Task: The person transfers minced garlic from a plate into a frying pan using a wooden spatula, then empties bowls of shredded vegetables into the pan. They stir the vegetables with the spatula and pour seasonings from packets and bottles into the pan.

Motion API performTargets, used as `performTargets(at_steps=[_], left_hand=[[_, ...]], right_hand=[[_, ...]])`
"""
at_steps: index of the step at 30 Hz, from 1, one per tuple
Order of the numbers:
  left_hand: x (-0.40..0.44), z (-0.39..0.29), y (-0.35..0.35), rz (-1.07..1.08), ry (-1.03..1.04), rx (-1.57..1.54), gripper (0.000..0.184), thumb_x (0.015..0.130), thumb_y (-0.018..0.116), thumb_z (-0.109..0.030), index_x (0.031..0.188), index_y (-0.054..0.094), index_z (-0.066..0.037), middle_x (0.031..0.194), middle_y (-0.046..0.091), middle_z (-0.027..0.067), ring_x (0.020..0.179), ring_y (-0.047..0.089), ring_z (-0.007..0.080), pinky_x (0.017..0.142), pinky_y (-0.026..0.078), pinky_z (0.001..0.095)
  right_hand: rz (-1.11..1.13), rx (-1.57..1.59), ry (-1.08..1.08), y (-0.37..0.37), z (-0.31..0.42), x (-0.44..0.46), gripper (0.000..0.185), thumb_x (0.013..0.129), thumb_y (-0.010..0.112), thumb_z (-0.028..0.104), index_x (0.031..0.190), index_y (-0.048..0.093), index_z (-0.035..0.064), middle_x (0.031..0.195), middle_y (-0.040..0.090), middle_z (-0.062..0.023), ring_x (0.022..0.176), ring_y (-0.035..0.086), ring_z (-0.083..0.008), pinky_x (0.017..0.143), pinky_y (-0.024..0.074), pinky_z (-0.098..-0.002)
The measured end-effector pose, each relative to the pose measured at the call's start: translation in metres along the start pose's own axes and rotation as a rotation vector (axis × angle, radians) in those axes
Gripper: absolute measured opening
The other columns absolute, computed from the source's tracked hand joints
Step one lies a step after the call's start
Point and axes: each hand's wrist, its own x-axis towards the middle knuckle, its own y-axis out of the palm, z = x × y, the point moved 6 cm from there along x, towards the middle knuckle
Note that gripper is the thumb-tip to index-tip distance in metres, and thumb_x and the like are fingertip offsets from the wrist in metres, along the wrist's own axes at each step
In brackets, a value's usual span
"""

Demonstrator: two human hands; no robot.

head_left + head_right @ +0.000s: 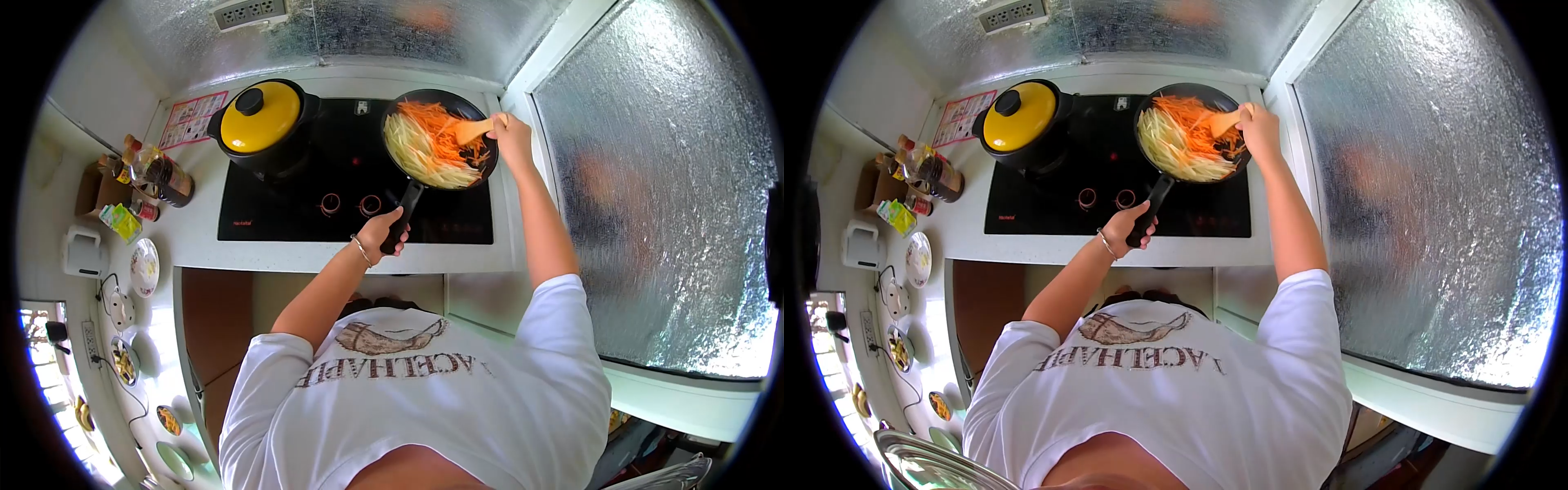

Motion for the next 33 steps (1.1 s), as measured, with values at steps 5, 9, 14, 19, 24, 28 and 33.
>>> performTargets(at_steps=[5,9,14,19,24,28,33], left_hand=[[-0.002,-0.002,0.002,-0.009,-0.001,-0.015,0.039,0.092,0.039,-0.039,0.078,0.050,-0.005,0.059,0.049,0.0038,0.044,0.044,0.0159,0.045,0.038,0.0290],[0.000,0.000,0.000,0.007,-0.009,-0.015,0.039,0.092,0.039,-0.040,0.078,0.050,-0.005,0.059,0.049,0.0036,0.045,0.044,0.0158,0.045,0.038,0.0288],[-0.002,-0.001,0.001,0.007,0.013,-0.028,0.039,0.092,0.039,-0.040,0.079,0.050,-0.005,0.059,0.048,0.0034,0.045,0.044,0.0156,0.045,0.038,0.0285],[-0.002,0.000,0.002,-0.002,0.016,-0.020,0.040,0.092,0.039,-0.041,0.078,0.050,-0.005,0.060,0.048,0.0032,0.045,0.044,0.0155,0.045,0.038,0.0280],[-0.004,-0.001,0.003,-0.009,0.018,0.001,0.040,0.092,0.039,-0.041,0.078,0.050,-0.005,0.060,0.048,0.0032,0.045,0.044,0.0155,0.045,0.038,0.0280],[-0.002,-0.001,0.002,0.001,0.020,-0.013,0.040,0.092,0.039,-0.041,0.079,0.050,-0.005,0.060,0.048,0.0032,0.045,0.044,0.0151,0.045,0.038,0.0279],[-0.003,-0.001,0.002,-0.003,0.023,-0.016,0.040,0.092,0.039,-0.040,0.079,0.050,-0.004,0.060,0.048,0.0032,0.045,0.044,0.0150,0.046,0.038,0.0278]], right_hand=[[-0.026,0.240,0.086,-0.022,0.018,-0.013,0.021,0.086,0.051,0.015,0.092,0.061,-0.0022,0.072,0.064,-0.0093,0.061,0.064,-0.0132,0.057,0.0471,-0.0238],[0.173,0.347,-0.035,0.034,0.025,-0.026,0.022,0.086,0.053,0.018,0.091,0.061,-0.0024,0.074,0.065,-0.0097,0.062,0.065,-0.0142,0.057,0.0474,-0.0239],[0.136,0.331,0.084,0.060,-0.026,-0.005,0.025,0.086,0.054,0.018,0.090,0.060,-0.0052,0.075,0.065,-0.0113,0.063,0.066,-0.0164,0.057,0.0484,-0.0246],[0.038,0.554,0.174,0.040,-0.011,-0.007,0.024,0.085,0.053,0.014,0.090,0.059,-0.0086,0.081,0.065,-0.0122,0.065,0.066,-0.0156,0.056,0.0485,-0.0229],[0.113,0.274,0.118,0.077,0.010,-0.011,0.022,0.086,0.051,0.013,0.088,0.059,-0.0072,0.076,0.064,-0.0143,0.063,0.065,-0.0169,0.058,0.0487,-0.0249],[0.077,0.349,0.170,0.061,-0.028,0.009,0.023,0.086,0.051,0.013,0.094,0.059,-0.0071,0.084,0.064,-0.0101,0.069,0.065,-0.0158,0.061,0.0489,-0.0230],[0.130,0.275,0.134,0.006,0.009,0.010,0.023,0.086,0.052,0.015,0.091,0.060,-0.0046,0.080,0.066,-0.0101,0.067,0.065,-0.0148,0.060,0.0476,-0.0235]])
